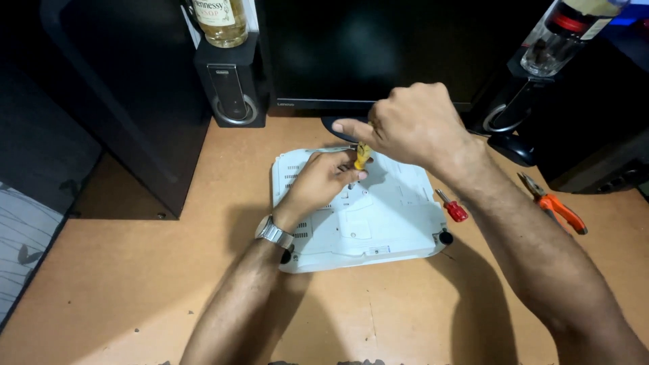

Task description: The person uses a yellow screwdriver to remove multiple screws from the bottom of a white Epson projector. After removing the screws, the person flips the projector over and opens the top cover to reveal the internal components.

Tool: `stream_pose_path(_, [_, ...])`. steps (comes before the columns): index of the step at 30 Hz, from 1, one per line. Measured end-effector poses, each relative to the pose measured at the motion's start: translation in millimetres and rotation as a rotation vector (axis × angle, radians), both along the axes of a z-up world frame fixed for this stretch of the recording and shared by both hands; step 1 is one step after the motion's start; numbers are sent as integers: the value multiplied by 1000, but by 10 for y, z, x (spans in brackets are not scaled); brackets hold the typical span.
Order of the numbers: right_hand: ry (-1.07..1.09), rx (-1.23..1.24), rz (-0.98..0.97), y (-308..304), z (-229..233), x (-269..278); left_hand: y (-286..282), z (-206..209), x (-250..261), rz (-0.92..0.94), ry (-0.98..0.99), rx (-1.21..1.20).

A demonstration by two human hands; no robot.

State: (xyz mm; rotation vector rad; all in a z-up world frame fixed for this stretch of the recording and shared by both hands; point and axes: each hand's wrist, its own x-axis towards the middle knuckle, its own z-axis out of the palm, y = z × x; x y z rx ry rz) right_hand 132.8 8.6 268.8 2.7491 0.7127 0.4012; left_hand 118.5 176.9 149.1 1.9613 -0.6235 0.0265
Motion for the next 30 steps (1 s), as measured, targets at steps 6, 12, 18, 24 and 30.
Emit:
stream_pose_path(6, [470, 310, 197, -13, 20, -149, 50, -137, 107, -5, 1, 83])
stream_pose_path(12, [68, 72, 188, -66, -110, 83, 62, 38, 27, -21, 46, 140])
stream_pose_path(18, [270, 145, 149, -50, -34, 64, 34, -70, 49, 12, 26, 99])
stream_pose_path(24, [193, -16, 86, -15, 111, -5, -4, 15, -46, 55, 91, 192])
stream_pose_path(30, [41, -15, 138, -51, -123, 137, -18, 3, -15, 144, 73, 123])
